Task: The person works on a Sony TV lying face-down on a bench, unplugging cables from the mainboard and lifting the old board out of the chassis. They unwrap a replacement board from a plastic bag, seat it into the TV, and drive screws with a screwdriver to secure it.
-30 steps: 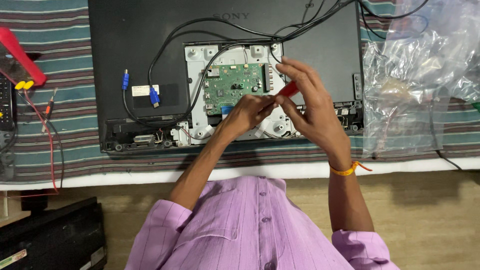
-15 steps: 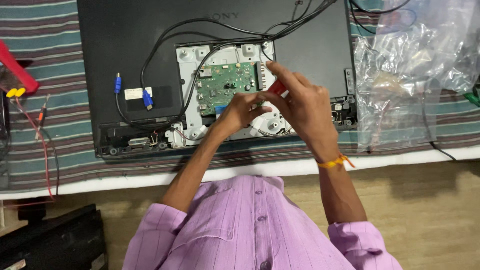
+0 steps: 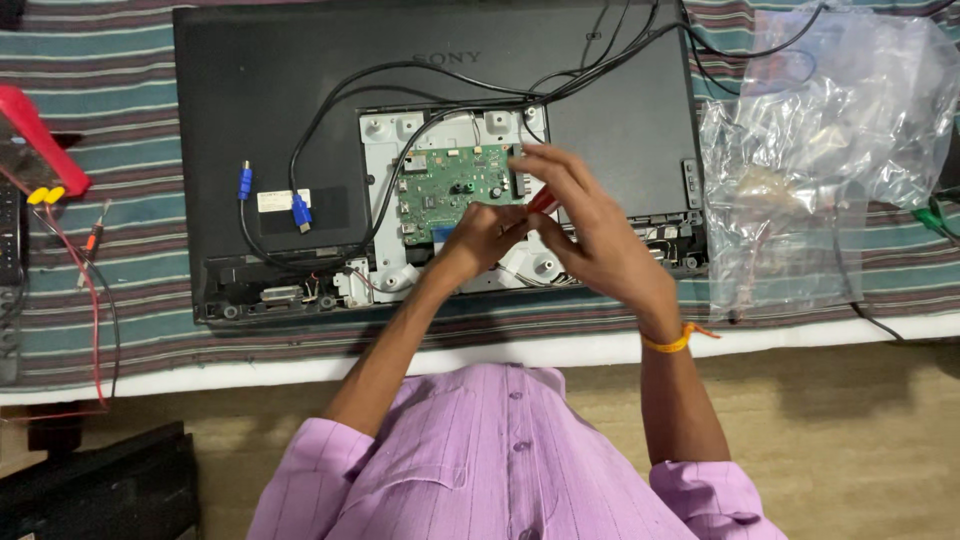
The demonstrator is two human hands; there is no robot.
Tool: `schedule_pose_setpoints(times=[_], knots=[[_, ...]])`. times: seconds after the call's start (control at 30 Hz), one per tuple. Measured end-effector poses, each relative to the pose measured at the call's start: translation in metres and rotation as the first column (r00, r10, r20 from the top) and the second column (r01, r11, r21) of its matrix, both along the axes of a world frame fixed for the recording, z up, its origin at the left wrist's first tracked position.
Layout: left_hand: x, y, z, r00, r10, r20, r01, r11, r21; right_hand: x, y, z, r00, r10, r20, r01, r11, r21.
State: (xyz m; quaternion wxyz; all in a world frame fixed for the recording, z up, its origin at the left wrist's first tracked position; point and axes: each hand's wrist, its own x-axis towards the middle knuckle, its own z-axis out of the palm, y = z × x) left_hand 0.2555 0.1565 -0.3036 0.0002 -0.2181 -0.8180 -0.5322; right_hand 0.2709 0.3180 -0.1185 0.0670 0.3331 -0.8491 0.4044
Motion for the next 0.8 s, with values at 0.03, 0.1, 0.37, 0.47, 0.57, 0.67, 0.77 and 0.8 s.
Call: schedule_pose_setpoints(times=[0.03,0.1,0.37,0.47,0.57,0.67,0.77,0.8], knots=[[0.001,-0.001,0.001,0.996,-0.027,0.082,0.03,0.999,-0.033,0.0,0.002,0.001,0.998,0.004,0.068,-0.005,1.0,0.009],[0.002,-0.001,0.004,0.994,-0.018,0.111,0.022,0.999,-0.038,0.0,0.002,-0.001,0.99,-0.108,0.088,0.097,0.988,0.119],[0.007,0.0,0.017,0.995,-0.035,0.09,0.038,0.999,-0.03,-0.003,0.009,0.001,0.999,-0.01,0.036,0.002,0.972,0.233],[0.008,-0.001,0.014,0.997,0.05,0.055,-0.049,0.998,-0.034,-0.004,0.008,0.0,0.949,-0.247,-0.194,0.308,0.849,0.43],[0.007,-0.001,0.009,0.998,0.069,0.002,-0.069,0.998,0.014,-0.005,0.012,0.001,0.989,0.048,-0.14,-0.024,0.985,0.17],[0.005,-0.003,0.005,0.987,-0.005,0.161,0.004,1.0,0.009,-0.006,0.011,-0.002,0.999,-0.011,-0.045,0.024,0.957,0.29],[0.005,-0.008,0.004,0.993,0.05,-0.104,-0.029,0.98,0.198,-0.006,0.008,-0.006,0.932,-0.25,-0.263,0.341,0.854,0.394],[0.006,-0.01,0.005,0.991,0.096,-0.089,-0.077,0.978,0.194,-0.006,0.009,-0.007,0.95,-0.189,-0.248,0.267,0.904,0.333]])
